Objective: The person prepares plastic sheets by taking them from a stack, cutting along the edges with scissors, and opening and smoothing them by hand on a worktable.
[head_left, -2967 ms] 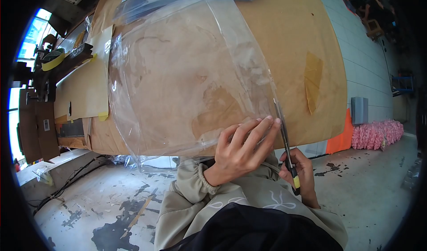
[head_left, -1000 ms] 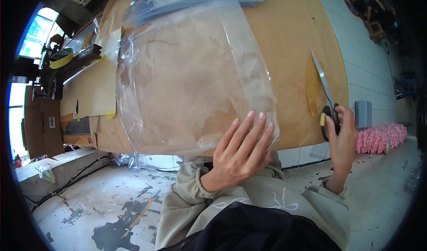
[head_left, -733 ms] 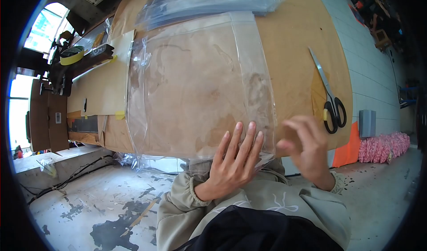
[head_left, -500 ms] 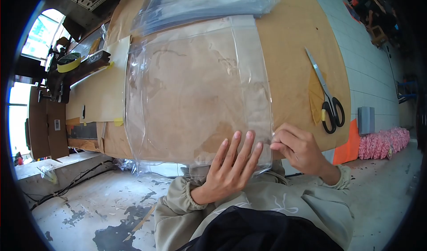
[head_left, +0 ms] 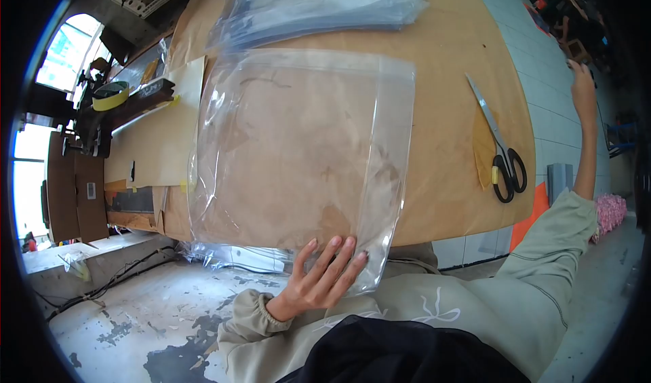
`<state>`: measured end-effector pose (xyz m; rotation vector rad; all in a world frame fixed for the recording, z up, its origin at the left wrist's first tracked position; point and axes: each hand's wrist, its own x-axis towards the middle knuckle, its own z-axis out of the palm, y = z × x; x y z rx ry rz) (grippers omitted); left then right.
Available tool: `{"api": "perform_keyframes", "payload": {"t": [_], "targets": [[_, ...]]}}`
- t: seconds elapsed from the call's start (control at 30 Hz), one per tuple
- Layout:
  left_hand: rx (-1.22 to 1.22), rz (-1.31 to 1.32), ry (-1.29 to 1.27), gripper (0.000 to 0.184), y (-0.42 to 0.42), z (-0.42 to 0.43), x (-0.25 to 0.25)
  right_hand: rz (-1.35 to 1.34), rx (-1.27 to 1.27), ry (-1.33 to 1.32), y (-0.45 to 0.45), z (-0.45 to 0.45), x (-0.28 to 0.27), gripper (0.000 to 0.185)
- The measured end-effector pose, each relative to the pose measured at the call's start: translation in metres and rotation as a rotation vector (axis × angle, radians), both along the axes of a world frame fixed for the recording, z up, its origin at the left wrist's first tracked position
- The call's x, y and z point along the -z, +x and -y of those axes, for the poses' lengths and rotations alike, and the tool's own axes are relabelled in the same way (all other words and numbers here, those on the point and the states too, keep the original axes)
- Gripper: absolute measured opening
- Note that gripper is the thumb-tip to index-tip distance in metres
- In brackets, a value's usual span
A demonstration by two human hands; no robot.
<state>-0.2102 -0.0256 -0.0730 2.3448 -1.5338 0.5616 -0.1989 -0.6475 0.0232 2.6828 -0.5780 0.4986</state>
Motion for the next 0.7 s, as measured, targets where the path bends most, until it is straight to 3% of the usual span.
{"api": "perform_keyframes", "payload": {"t": [0.07, 0.17, 0.2, 0.23, 0.3, 0.33, 0.47, 0.57, 0.67, 0.7], "targets": [[-0.01, -0.026, 0.006, 0.027, -0.001, 0.011, -0.008, -0.082, 0.234, -0.14, -0.021, -0.009, -0.003, 0.028], [-0.067, -0.192, 0.055, 0.042, -0.007, 0.033, -0.027, -0.066, 0.136, -0.415, -0.043, -0.066, 0.018, 0.034], [-0.091, -0.296, 0.052, 0.068, -0.012, 0.039, -0.03, 0.043, -0.07, -0.188, -0.047, -0.091, 0.025, 0.037], [-0.083, -0.356, 0.1, 0.073, -0.013, 0.044, -0.035, 0.152, -0.275, 0.041, -0.05, -0.122, 0.028, 0.042], [-0.061, -0.48, 0.198, 0.083, -0.014, 0.05, -0.043, -0.003, -0.063, 0.539, -0.065, -0.203, 0.016, 0.049], [-0.03, -0.522, 0.218, 0.093, -0.013, 0.049, -0.042, -0.045, -0.082, 0.563, -0.073, -0.232, 0.016, 0.051], [0.084, -0.488, 0.278, 0.098, 0.015, 0.06, -0.06, -0.056, -0.161, 0.428, -0.088, -0.274, 0.033, 0.059], [0.107, -0.503, 0.287, 0.1, 0.019, 0.072, -0.046, -0.136, 0.0, 0.623, -0.089, -0.28, 0.028, 0.065], [0.131, -0.588, 0.2, 0.099, 0.015, 0.083, -0.042, 0.042, -0.071, 1.473, -0.112, -0.267, 0.03, 0.072], [0.142, -0.611, 0.163, 0.098, 0.012, 0.086, -0.041, 0.073, -0.11, 1.639, -0.115, -0.273, 0.031, 0.072]]}}
